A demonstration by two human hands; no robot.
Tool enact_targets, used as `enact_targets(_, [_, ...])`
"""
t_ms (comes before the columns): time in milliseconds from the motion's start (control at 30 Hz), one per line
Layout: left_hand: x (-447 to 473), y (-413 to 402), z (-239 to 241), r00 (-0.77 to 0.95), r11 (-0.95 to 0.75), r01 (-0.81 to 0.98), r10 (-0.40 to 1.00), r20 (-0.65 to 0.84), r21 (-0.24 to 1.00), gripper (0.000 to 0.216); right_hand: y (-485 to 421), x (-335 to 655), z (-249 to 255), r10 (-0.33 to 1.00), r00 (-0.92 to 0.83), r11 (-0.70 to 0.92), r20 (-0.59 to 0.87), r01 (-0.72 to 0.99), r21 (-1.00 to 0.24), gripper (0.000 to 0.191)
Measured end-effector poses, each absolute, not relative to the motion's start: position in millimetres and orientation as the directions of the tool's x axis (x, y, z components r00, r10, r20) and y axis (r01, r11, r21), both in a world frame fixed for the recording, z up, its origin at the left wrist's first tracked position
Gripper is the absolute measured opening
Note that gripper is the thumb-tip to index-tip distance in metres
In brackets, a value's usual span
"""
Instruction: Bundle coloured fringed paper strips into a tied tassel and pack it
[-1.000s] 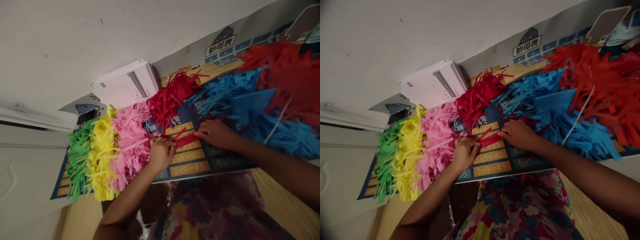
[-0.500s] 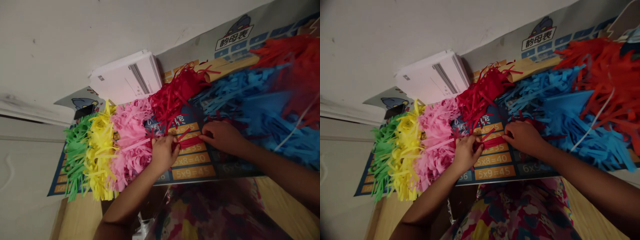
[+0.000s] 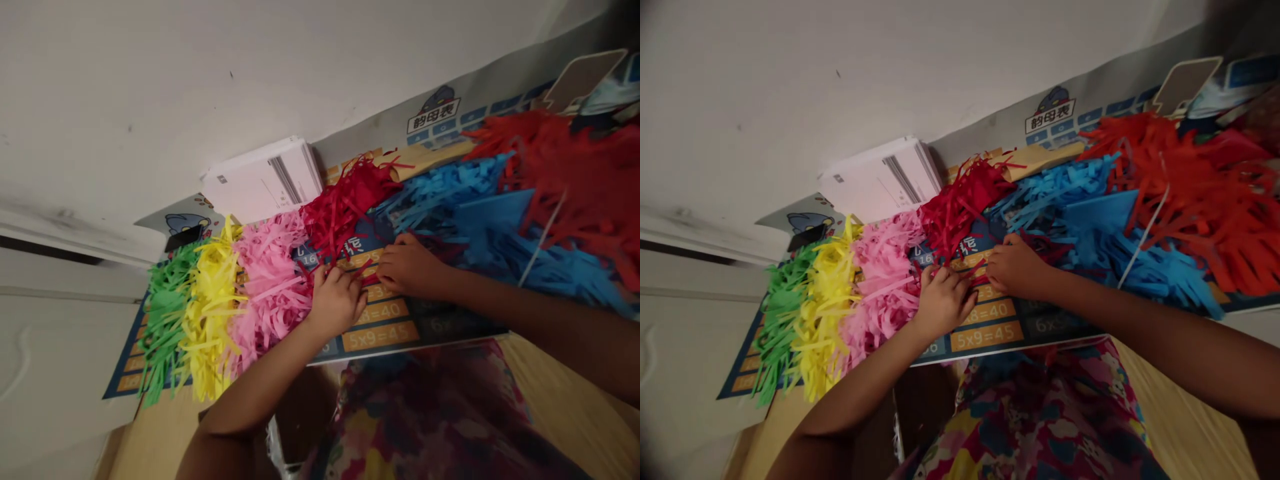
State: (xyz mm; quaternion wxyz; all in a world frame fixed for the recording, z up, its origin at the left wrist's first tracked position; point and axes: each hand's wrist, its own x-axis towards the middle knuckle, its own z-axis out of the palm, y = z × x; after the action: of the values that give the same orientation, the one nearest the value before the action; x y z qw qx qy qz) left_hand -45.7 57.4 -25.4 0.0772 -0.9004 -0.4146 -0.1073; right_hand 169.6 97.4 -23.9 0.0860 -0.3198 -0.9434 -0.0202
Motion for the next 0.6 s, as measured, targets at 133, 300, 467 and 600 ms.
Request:
enact_targets(133, [-54,55,-30,0.632,-0.645,0.762,0.724,0.278,-0.054,0.016,90,170,-27,0.599,-0.769,0.794,0.222,0.607,-0.040,0.016])
enact_targets(300, [-71,45,-36,0.574,-0.630,0.768,0.759,0.307,0.120,0.013,86,193,-46,0.661,-0.704,0.747,0.259,0.649,-0.141,0.025])
enact_targets(467, [-76,47,-34,0.410,-0.464,0.793,0.886,0.218,0.394,0.013,95,206,-58,0.763,-0.609,0.641,0.216,0.672,-0.371,0.020])
enact_targets(600, [-72,50,-32,0.323,-0.369,0.813,0.929,0.178,0.450,0.018,100,202,-53,0.824,-0.554,0.537,0.120,0.695,-0.478,0.019])
